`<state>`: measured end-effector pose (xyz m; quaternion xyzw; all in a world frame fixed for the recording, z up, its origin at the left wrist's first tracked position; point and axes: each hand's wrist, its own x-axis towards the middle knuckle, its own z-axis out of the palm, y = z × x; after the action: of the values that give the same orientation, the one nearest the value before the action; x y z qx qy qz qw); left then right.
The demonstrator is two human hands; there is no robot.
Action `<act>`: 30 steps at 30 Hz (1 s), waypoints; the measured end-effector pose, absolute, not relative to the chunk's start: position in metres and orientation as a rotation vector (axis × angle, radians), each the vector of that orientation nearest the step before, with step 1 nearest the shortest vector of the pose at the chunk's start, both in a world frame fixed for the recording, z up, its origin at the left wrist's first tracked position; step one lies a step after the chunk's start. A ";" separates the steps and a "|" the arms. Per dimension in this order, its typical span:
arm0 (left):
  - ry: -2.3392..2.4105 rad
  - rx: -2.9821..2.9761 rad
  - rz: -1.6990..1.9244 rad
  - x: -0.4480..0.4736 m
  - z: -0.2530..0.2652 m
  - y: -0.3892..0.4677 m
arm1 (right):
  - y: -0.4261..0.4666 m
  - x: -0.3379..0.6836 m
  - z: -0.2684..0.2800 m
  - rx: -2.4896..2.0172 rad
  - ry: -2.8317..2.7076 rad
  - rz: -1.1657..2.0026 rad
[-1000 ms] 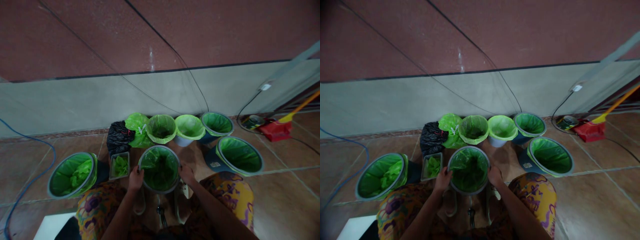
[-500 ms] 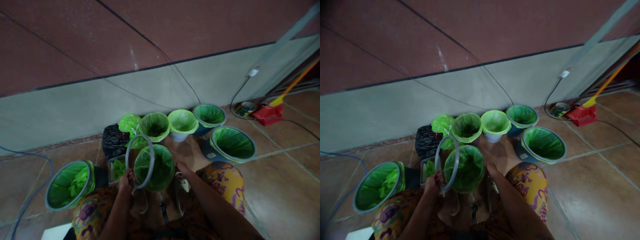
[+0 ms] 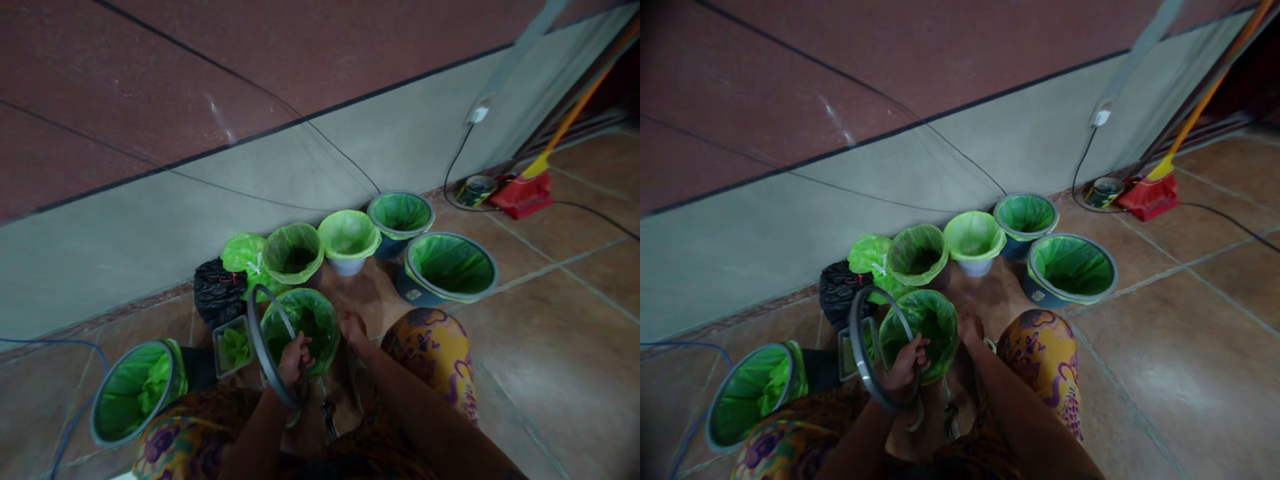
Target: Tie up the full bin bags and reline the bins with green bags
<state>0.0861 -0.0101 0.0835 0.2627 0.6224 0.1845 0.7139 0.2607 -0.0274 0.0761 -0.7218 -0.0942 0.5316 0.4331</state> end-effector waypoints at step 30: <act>1.522 1.387 0.282 0.138 0.061 0.031 | -0.005 0.290 0.039 -1.472 0.344 1.316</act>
<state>0.1378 0.0310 0.0606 0.5754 0.6312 0.1169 0.5069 0.2902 -0.0052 0.0389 -0.6190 0.1444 0.5533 0.5384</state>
